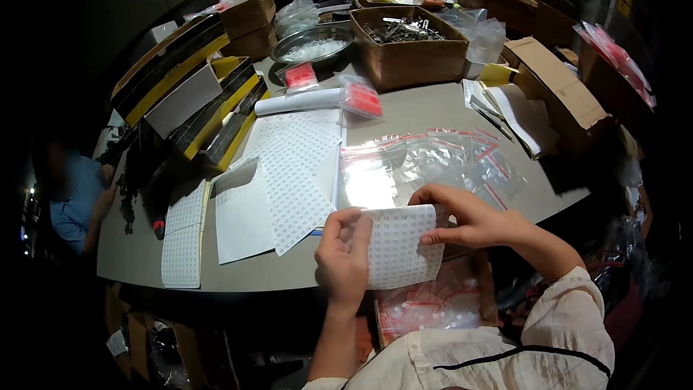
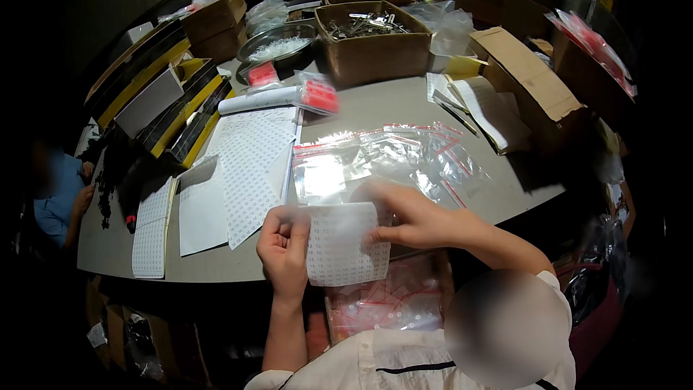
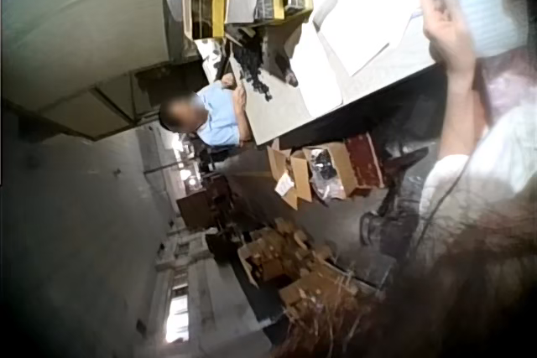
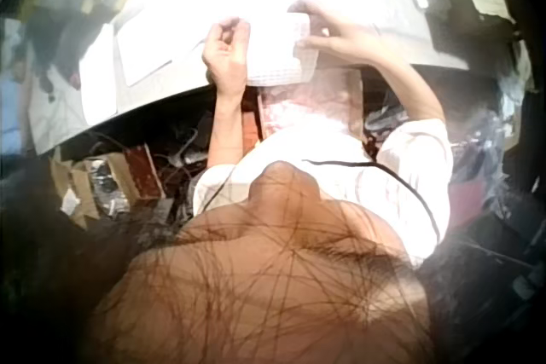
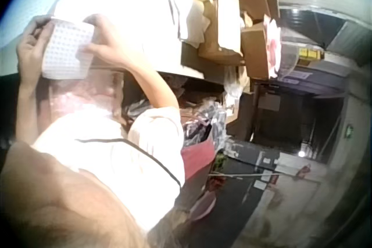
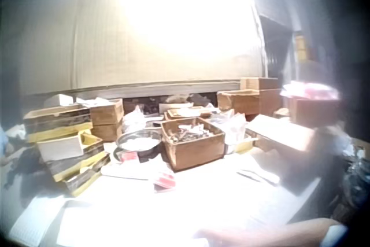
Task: The person peels small circular stickers from a sheet and applies them to clear plastic zip-lock pouches. They handle the pouches one by one, placing each labeled pouch into a cardboard box on the table.
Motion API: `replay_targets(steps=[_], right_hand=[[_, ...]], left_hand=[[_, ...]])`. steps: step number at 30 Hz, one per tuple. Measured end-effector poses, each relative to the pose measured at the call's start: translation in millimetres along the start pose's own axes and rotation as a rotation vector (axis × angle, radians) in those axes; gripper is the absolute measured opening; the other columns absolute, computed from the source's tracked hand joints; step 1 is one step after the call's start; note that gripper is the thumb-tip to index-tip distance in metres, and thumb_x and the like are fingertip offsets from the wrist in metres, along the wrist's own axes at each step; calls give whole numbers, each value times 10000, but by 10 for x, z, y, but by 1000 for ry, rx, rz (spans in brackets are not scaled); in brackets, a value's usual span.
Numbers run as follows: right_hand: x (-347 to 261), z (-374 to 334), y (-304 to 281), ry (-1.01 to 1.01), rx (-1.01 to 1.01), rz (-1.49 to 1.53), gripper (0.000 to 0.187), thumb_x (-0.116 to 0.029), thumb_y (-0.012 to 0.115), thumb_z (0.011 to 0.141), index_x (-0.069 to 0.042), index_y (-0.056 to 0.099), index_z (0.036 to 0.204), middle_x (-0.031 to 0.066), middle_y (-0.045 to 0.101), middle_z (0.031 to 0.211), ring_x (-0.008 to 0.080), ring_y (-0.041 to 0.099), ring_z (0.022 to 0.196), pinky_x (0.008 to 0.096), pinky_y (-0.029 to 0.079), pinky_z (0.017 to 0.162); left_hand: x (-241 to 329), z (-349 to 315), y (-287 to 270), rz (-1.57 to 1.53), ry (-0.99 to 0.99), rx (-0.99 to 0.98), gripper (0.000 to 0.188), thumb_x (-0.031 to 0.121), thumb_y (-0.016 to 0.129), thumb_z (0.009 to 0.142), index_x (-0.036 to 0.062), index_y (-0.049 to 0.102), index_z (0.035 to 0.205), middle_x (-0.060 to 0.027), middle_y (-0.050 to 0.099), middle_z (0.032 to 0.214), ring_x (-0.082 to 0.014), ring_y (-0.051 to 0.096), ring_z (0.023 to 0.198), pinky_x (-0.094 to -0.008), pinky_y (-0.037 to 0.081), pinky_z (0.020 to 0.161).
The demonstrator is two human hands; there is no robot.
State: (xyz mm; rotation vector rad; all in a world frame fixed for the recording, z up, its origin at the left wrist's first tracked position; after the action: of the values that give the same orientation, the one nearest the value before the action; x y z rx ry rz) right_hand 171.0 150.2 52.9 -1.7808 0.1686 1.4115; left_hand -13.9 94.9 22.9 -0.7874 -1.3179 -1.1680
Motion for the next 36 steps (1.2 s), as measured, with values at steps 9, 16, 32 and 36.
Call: replay_targets(steps=[9, 16, 32, 36], right_hand=[[99, 19, -50, -10, 58, 344, 371, -95, 808, 877, -21, 601, 1177, 43, 651, 1049, 119, 631, 999, 291, 520, 849], [158, -57, -170, 51, 120, 445, 127, -82, 789, 910, 8, 705, 943, 34, 727, 860, 87, 658, 799, 250, 521, 740], [204, -33, -27, -8, 132, 333, 204, -159, 793, 927, 7, 678, 957, 30, 710, 873, 66, 624, 797, 237, 482, 693], [201, -58, -13, 80, 104, 471, 190, -157, 796, 924, -5, 689, 888, 2, 687, 776, 59, 592, 722, 237, 468, 658]], left_hand=[[-48, 27, 162, -99, -113, -222, 194, 2, 730, 931, -71, 650, 1092, -110, 725, 966, -121, 664, 834, -264, 536, 736], [-66, 3, 172, -82, -109, -254, 165, 39, 771, 911, -74, 713, 1017, -47, 718, 872, -89, 641, 762, -239, 510, 682], [-84, -2, 128, 66, -86, -223, 121, 25, 769, 911, -56, 711, 980, -48, 730, 869, -85, 656, 783, -236, 513, 687], [-37, -14, 132, -9, -49, -217, 122, 20, 756, 921, -61, 727, 1006, -48, 730, 858, -86, 653, 782, -236, 510, 690]])
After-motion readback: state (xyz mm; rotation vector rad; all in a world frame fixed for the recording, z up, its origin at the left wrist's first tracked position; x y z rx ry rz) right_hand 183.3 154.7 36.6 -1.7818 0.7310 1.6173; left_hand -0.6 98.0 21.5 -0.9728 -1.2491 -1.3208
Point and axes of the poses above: each hand's wrist, its own z-axis towards the middle knuckle, its own y-axis out of the palm, x = y × z, the point moved 10 cm from there along z, towards the middle knuckle
